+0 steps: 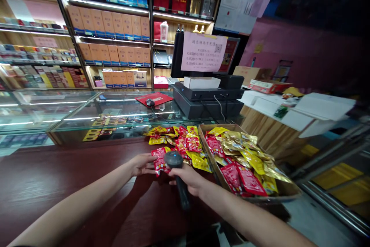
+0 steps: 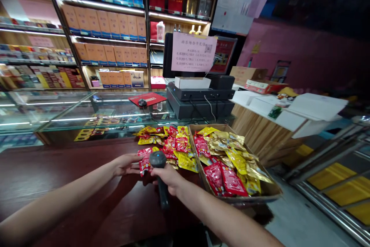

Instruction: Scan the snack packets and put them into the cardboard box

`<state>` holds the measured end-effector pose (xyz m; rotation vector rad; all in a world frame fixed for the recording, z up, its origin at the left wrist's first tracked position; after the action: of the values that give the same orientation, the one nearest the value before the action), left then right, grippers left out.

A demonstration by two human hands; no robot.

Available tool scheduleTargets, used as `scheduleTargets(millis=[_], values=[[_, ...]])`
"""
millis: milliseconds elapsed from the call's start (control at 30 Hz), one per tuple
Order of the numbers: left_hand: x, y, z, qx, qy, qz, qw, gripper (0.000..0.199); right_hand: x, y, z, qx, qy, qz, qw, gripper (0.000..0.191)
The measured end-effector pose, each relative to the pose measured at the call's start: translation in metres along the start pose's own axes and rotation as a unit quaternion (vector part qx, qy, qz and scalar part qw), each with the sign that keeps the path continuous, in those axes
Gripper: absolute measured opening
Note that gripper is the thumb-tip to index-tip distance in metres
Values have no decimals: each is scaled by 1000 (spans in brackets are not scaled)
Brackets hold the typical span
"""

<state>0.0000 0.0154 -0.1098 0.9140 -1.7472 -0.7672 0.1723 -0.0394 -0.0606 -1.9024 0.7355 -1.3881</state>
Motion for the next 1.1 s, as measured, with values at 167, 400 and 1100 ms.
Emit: scheduleTargets(millis=[167,400,1100], values=[[1,3,-14,-13,24,-16,1000,36,21,32,-8,63,-43,-54,996,14],[1,0,-24,-31,16,-22,999,31,29,50,-14,91,-11,-68,993,6],[27,16,-68,-36,-53,1,998,34,48,-14,29,-38,55,19,998,22]])
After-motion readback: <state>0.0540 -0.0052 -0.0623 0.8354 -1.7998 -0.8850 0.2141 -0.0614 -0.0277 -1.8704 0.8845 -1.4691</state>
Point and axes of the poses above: each hand's wrist, its own x-axis away from the middle knuckle, its own z-axis out of the back of the hand, y = z × x, the point moved 6 cm from there along -x, towards the middle knuckle, and after that the axes turned 9 degrees about -z, right-handed, at the moved point
